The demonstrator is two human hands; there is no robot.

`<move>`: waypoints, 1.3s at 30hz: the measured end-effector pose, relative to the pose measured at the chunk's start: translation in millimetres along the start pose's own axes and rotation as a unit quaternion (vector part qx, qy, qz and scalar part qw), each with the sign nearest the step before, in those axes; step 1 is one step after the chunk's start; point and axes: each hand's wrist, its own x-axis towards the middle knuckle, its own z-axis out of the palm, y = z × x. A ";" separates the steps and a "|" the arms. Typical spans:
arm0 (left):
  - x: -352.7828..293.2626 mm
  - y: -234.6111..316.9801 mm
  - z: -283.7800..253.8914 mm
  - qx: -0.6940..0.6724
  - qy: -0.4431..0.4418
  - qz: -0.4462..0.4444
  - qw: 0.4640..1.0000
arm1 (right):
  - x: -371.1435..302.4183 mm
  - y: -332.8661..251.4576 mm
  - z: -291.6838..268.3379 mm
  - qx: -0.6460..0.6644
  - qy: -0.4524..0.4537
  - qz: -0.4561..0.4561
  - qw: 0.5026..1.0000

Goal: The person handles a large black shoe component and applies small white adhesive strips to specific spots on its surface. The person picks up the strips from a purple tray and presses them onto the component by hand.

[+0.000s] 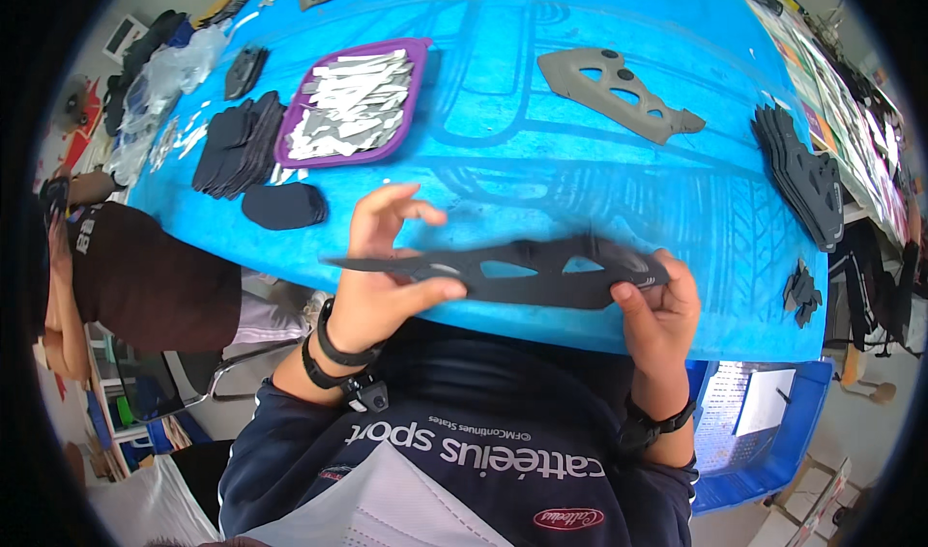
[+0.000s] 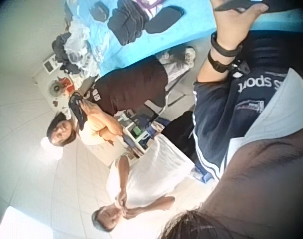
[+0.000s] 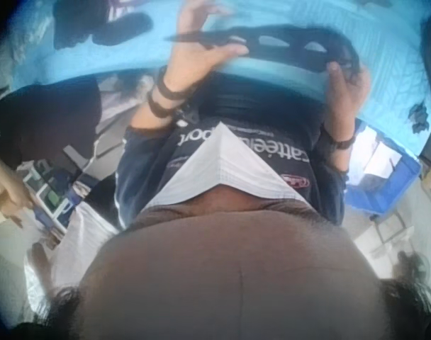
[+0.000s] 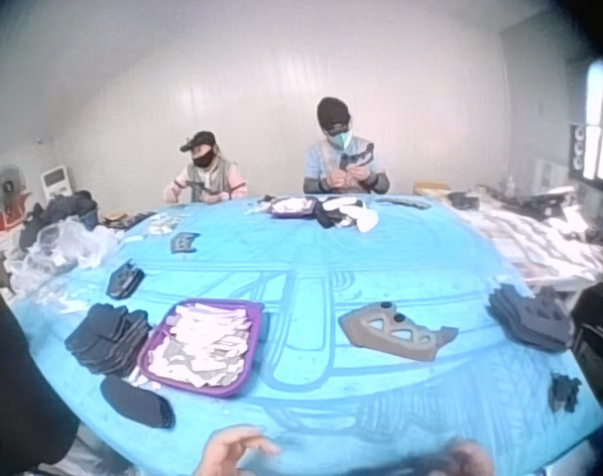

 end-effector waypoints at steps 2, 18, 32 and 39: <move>0.6 0.5 3.1 -0.137 0.048 -0.066 0.987 | -0.3 2.5 -2.7 0.028 -0.021 -0.018 0.999; 168.6 -14.9 -135.5 0.708 -0.021 0.020 0.706 | 16.1 -5.7 -17.0 0.234 0.151 -0.015 0.960; 75.6 34.4 -15.9 0.143 -0.340 -0.085 0.926 | 17.2 -5.3 -20.2 0.273 0.173 -0.045 0.945; 50.7 3.3 17.6 0.425 -0.313 0.062 0.847 | 17.7 -1.5 -21.7 0.262 0.173 -0.041 0.949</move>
